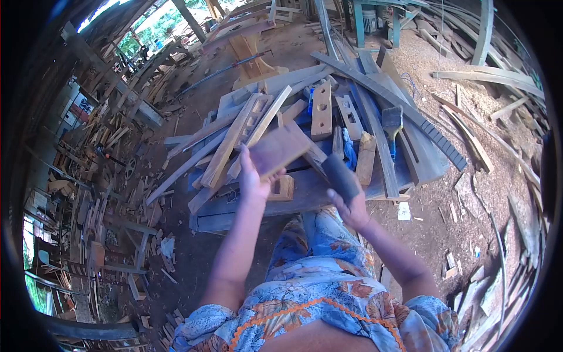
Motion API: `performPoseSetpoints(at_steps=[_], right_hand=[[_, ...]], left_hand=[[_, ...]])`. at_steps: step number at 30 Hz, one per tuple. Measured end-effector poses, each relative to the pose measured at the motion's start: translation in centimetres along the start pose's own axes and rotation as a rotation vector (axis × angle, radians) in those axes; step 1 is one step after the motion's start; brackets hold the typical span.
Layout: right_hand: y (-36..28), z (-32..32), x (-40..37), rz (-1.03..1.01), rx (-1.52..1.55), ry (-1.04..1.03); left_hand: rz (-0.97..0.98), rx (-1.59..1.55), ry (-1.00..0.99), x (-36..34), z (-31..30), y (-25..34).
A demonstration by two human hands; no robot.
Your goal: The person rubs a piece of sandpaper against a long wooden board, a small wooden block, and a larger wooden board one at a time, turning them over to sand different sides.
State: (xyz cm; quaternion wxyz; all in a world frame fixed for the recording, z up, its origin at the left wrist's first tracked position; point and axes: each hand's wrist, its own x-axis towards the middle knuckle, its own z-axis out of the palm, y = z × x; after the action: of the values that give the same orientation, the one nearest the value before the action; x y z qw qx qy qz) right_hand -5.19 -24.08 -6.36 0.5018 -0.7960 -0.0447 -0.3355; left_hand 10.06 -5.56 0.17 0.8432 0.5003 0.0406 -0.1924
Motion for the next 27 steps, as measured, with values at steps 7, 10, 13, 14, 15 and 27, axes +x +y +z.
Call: performPoseSetpoints(at_steps=[7, 10, 13, 14, 15, 27], right_hand=[[0.7, 3.9, -7.7, 0.324, 0.482, -0.321], [2.7, 4.4, -8.3, 0.623, 0.399, -0.761], [3.8, 4.6, -8.5, 0.585, 0.348, -0.749], [3.7, 4.5, -8.6, 0.591, 0.347, -0.735], [3.1, 4.3, -8.3, 0.612, 0.279, -0.766], [-2.5, -9.8, -2.9, 0.544, 0.601, -0.101]], left_hand=[[0.024, 0.103, 0.209, 11.1, 0.8, 0.7], [-0.038, 0.12, 0.252, 14.6, 1.0, -0.7], [-0.033, 0.085, 0.198, 17.4, 1.1, -1.9], [-0.019, 0.069, 0.194, 17.9, 1.0, -2.4], [-0.027, 0.074, 0.185, 18.5, 1.0, -2.8], [0.132, 0.581, 0.078, 11.5, -1.3, 1.6]])
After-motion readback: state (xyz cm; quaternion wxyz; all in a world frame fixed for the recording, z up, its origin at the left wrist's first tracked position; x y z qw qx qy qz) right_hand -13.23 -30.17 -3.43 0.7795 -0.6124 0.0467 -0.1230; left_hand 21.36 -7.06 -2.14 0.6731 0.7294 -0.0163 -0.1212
